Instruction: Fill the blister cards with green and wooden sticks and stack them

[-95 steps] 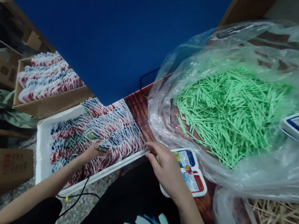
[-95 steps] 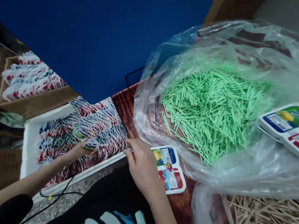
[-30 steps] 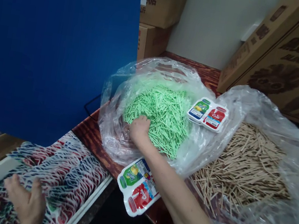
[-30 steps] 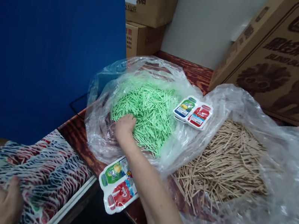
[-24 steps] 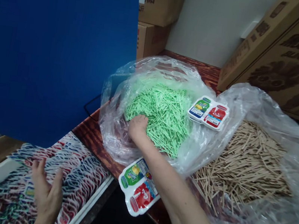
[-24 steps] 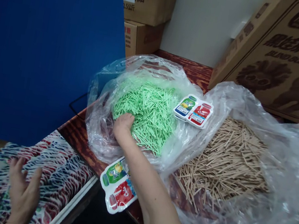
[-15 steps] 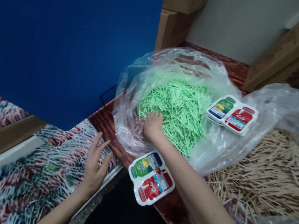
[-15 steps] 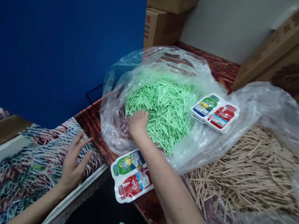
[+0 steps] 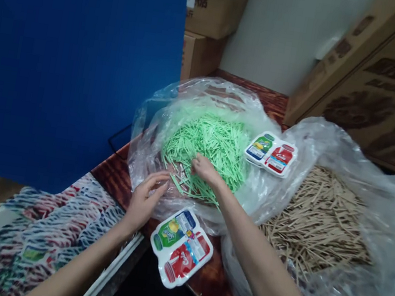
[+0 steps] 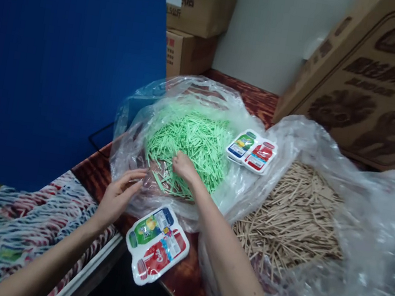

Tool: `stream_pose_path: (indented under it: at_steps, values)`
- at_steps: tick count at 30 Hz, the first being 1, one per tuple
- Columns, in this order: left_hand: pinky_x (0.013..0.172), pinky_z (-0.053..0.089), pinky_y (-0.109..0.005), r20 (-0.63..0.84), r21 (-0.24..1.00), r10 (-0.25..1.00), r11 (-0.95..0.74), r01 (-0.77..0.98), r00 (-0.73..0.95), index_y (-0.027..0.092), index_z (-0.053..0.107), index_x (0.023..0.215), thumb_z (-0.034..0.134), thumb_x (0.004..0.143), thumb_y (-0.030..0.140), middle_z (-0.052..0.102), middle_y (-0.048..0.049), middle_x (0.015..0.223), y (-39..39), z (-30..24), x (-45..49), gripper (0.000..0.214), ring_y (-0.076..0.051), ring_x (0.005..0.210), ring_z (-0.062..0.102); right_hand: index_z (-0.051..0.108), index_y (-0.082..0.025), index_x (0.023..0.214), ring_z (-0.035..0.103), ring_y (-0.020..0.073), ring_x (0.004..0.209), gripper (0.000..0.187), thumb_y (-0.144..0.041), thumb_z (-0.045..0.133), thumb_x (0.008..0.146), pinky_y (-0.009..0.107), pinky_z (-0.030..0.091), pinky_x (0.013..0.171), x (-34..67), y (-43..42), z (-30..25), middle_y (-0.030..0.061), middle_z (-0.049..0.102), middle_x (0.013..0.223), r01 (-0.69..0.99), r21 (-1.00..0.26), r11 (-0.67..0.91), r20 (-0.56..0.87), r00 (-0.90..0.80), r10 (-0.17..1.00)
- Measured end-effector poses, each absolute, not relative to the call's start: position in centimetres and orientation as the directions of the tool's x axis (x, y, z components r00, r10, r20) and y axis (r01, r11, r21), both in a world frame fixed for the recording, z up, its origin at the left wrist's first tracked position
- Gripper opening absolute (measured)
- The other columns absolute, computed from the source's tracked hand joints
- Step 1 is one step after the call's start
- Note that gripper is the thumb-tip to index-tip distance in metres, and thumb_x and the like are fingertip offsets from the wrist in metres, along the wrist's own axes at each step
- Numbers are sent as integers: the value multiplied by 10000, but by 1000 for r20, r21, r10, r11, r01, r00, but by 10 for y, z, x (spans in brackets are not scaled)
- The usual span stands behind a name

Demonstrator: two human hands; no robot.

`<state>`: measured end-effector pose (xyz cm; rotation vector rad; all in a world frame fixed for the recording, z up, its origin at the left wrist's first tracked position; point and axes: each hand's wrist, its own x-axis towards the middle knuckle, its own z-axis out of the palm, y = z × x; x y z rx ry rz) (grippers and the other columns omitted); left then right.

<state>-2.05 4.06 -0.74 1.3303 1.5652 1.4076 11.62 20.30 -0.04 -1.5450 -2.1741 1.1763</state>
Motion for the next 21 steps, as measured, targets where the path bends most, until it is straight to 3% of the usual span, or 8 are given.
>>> stream_pose_path:
  at_steps: [4, 7, 10, 13, 16, 19, 21]
  values:
    - [891, 485, -358, 1, 999, 965, 8, 33, -261, 172, 652, 1033, 606, 810, 357, 677, -88, 1083, 85, -7, -10, 294, -213, 996, 626, 467, -182, 729, 608, 115, 515, 134, -178, 425, 856, 212, 466, 509, 143, 203, 5, -3, 612, 613, 473, -879, -52, -288, -441, 850]
    - [827, 515, -350, -112, 988, 957, 78, -132, -266, 164, 612, 1047, 616, 789, 376, 667, -106, 1100, 119, -12, 3, 333, -203, 948, 647, 464, -177, 774, 608, 116, 488, 93, -210, 442, 857, 210, 459, 468, 155, 195, 3, 2, 620, 605, 358, -924, -135, -300, -458, 837]
    - [814, 525, -363, -148, 980, 951, 105, -168, -270, 164, 565, 1110, 587, 815, 369, 649, -131, 1134, 147, -18, 16, 360, -209, 965, 652, 476, -177, 790, 619, 130, 472, 72, -191, 445, 853, 211, 446, 442, 162, 189, -2, 2, 632, 571, 330, -923, -197, -345, -485, 804]
    - [911, 483, -390, -134, 985, 941, 92, -147, -310, 179, 522, 1185, 567, 840, 323, 577, -147, 1271, 161, -21, 26, 376, -230, 1140, 576, 472, -187, 743, 609, 129, 449, 105, -139, 454, 835, 200, 406, 423, 168, 188, -5, -19, 622, 538, 424, -888, -180, -383, -463, 799]
    - [1020, 397, -386, -70, 996, 931, 45, -78, -358, 187, 506, 1222, 558, 857, 292, 496, -137, 1378, 163, -17, 31, 383, -226, 1275, 461, 445, -193, 667, 589, 110, 456, 167, -125, 491, 812, 194, 389, 457, 176, 188, -2, -34, 613, 548, 488, -866, -107, -331, -402, 854]
    - [1051, 363, -379, 111, 993, 938, -92, 74, -328, 186, 492, 1270, 529, 887, 320, 480, -131, 1401, 161, -11, 36, 407, -221, 1280, 456, 446, -195, 650, 567, 99, 464, 176, -125, 500, 803, 202, 396, 505, 179, 186, 1, -39, 616, 556, 508, -861, -18, -264, -416, 870]
    - [1063, 350, -381, 227, 967, 947, -192, 165, -227, 196, 497, 1291, 501, 905, 341, 489, -115, 1403, 161, -9, 40, 413, -217, 1268, 471, 449, -198, 663, 546, 102, 444, 163, -123, 470, 806, 208, 394, 495, 176, 181, 0, -44, 596, 525, 457, -888, -58, -298, -473, 829]
